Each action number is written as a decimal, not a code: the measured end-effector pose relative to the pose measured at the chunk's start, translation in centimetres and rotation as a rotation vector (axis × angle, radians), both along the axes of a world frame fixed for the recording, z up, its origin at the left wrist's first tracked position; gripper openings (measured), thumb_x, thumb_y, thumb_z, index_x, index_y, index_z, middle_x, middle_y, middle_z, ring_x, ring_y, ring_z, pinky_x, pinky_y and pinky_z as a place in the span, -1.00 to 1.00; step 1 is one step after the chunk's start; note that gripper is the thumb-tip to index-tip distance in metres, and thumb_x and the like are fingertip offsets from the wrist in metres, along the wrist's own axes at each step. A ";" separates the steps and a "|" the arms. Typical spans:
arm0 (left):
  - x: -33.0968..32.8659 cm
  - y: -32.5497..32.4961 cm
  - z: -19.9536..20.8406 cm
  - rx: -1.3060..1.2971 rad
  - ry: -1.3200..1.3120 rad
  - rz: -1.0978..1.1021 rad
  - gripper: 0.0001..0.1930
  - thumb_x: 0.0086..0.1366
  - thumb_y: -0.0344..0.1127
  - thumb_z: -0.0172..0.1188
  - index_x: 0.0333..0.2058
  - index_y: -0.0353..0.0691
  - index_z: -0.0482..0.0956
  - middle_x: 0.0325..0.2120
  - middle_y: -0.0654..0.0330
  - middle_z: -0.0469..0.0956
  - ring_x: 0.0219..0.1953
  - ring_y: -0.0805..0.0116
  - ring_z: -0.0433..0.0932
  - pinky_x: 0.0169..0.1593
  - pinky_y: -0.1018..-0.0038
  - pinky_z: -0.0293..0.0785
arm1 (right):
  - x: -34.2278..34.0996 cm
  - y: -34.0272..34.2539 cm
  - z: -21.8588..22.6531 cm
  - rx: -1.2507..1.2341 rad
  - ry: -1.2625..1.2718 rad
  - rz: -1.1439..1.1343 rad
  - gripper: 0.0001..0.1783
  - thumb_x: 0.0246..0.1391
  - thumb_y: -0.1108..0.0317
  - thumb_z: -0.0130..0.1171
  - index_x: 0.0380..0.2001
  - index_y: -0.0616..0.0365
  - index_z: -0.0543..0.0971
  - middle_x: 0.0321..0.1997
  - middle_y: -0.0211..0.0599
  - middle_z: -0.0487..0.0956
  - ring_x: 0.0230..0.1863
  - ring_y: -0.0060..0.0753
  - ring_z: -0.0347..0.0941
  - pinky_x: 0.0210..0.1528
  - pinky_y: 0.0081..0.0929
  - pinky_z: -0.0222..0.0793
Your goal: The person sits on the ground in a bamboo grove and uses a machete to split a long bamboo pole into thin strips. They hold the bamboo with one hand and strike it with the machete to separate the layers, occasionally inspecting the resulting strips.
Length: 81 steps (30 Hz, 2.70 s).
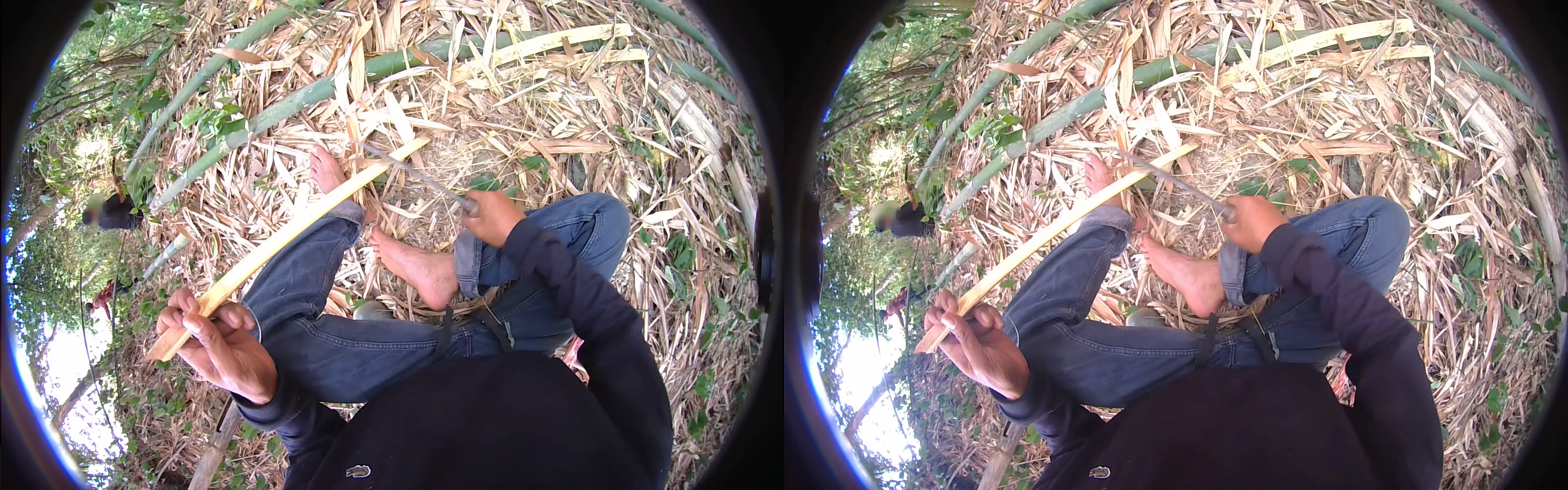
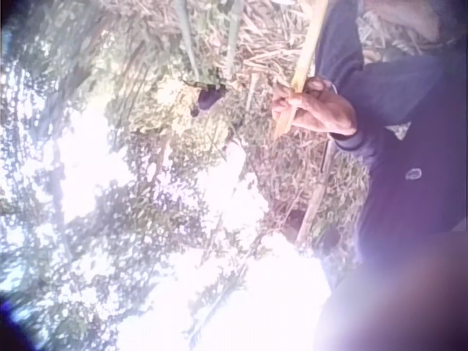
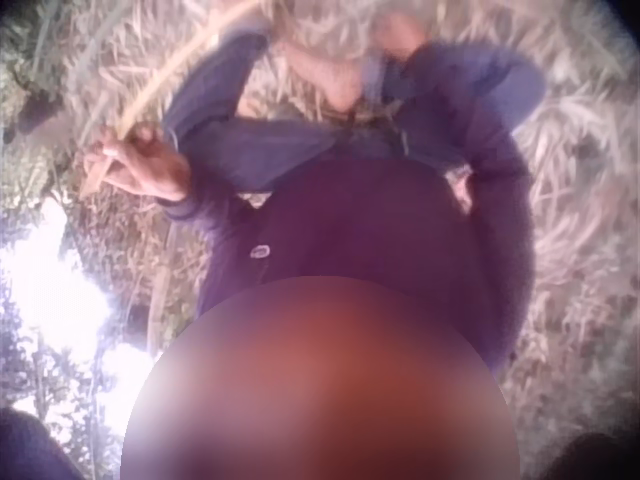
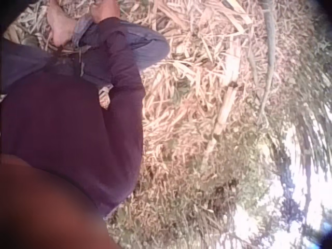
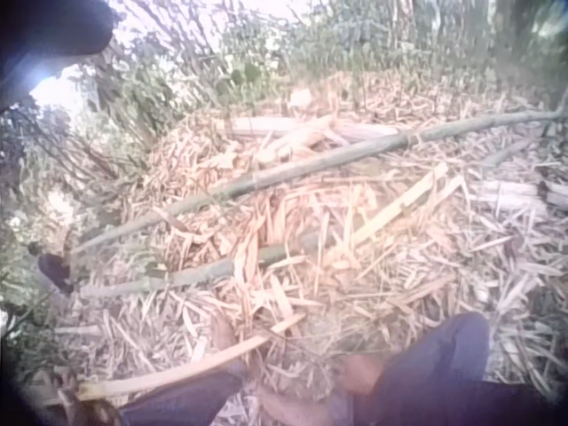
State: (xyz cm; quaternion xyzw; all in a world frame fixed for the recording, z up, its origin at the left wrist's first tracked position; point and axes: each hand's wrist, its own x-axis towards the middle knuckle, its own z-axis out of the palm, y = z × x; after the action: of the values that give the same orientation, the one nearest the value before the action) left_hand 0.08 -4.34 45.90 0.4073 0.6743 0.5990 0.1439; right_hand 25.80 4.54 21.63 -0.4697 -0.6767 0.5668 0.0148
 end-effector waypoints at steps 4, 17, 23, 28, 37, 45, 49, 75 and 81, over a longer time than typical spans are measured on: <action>-0.8 -0.3 -0.4 -0.009 0.016 0.009 -0.81 0.42 -0.25 0.00 -0.18 -0.21 0.25 -0.19 0.13 0.36 -0.57 0.60 0.23 -0.55 0.68 0.16 | 0.1 0.7 1.8 -0.015 0.048 0.105 -0.76 -0.06 0.26 0.19 -0.37 0.19 0.55 -0.50 0.05 0.57 -0.39 0.07 0.54 -0.27 -0.13 0.44; -1.5 -0.1 0.3 -0.007 -0.078 0.001 -0.83 0.41 -0.33 -0.01 -0.13 -0.22 0.23 -0.17 0.17 0.38 -0.48 0.55 0.27 -0.46 0.63 0.20 | 0.9 1.2 -3.1 0.059 -0.077 -0.025 -0.76 -0.08 0.29 0.13 -0.41 0.28 0.53 -0.44 0.13 0.55 -0.35 0.18 0.51 -0.21 -0.07 0.39; -2.6 -0.3 2.6 0.088 -0.073 -0.167 -0.87 0.40 -0.41 -0.03 -0.15 -0.20 0.23 -0.23 0.19 0.33 -0.53 0.57 0.22 -0.50 0.67 0.19 | 0.6 0.9 -0.5 0.004 0.032 -0.082 -0.72 -0.08 0.23 0.20 -0.40 0.25 0.52 -0.50 0.06 0.55 -0.41 0.02 0.53 -0.32 -0.20 0.41; -2.4 0.9 0.4 -0.073 0.019 -0.194 -0.89 0.40 -0.40 -0.04 -0.20 -0.15 0.20 -0.24 0.19 0.33 -0.48 0.54 0.36 -0.49 0.62 0.36 | -3.5 -0.3 6.9 0.119 0.283 0.011 -0.71 -0.04 0.15 0.19 -0.35 0.14 0.52 -0.64 -0.03 0.50 -0.53 0.07 0.51 -0.41 -0.16 0.42; -1.4 0.0 -0.9 -0.047 -0.022 -0.080 -0.84 0.39 -0.37 0.01 -0.22 -0.12 0.18 -0.22 0.23 0.32 -0.50 0.52 0.37 -0.48 0.60 0.33 | -5.1 1.9 -2.9 0.062 0.132 0.005 -0.71 -0.06 0.20 0.19 -0.31 0.15 0.58 -0.58 -0.02 0.56 -0.46 0.06 0.54 -0.33 -0.15 0.45; -2.8 0.0 -1.0 -0.056 -0.029 -0.032 -0.85 0.40 -0.37 -0.01 -0.14 -0.13 0.21 -0.17 0.25 0.34 -0.47 0.52 0.30 -0.43 0.64 0.25 | -4.6 3.1 -2.4 0.023 0.112 0.094 -0.76 -0.10 0.27 0.16 -0.36 0.18 0.57 -0.53 0.02 0.56 -0.41 0.07 0.54 -0.27 -0.12 0.44; -3.1 0.3 -1.0 -0.057 -0.035 -0.069 -0.85 0.40 -0.37 -0.02 -0.14 -0.16 0.21 -0.17 0.25 0.33 -0.46 0.52 0.30 -0.43 0.63 0.25 | -4.1 4.6 -6.6 0.036 -0.050 0.011 -0.77 -0.11 0.28 0.15 -0.39 0.19 0.56 -0.48 0.03 0.57 -0.38 0.09 0.53 -0.24 -0.12 0.44; 0.6 -6.3 3.7 0.166 -0.432 -0.286 -0.60 0.32 -0.35 0.11 0.12 -0.20 0.35 -0.04 0.11 0.46 -0.10 0.30 0.43 -0.14 0.32 0.41 | -0.3 5.3 9.4 -0.536 1.112 -0.898 -0.64 0.07 0.14 0.28 -0.29 0.19 0.44 -0.54 -0.38 0.42 -0.70 -0.52 0.37 -0.72 -0.49 0.31; 4.4 -4.1 0.8 0.027 -0.757 -0.567 -0.56 0.31 -0.35 0.12 0.15 -0.23 0.30 -0.01 0.09 0.44 -0.08 0.27 0.42 -0.05 0.35 0.37 | 7.1 7.2 11.1 -0.432 1.290 -1.279 -0.72 0.09 0.20 0.24 -0.44 0.12 0.40 -0.60 -0.42 0.39 -0.68 -0.51 0.35 -0.68 -0.48 0.32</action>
State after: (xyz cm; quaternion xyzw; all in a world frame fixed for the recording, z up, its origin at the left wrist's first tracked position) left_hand 4.46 -8.40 46.72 0.3299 0.4287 0.6514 0.5320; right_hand 32.92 11.70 32.71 -0.3399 -0.0303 0.7157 0.6093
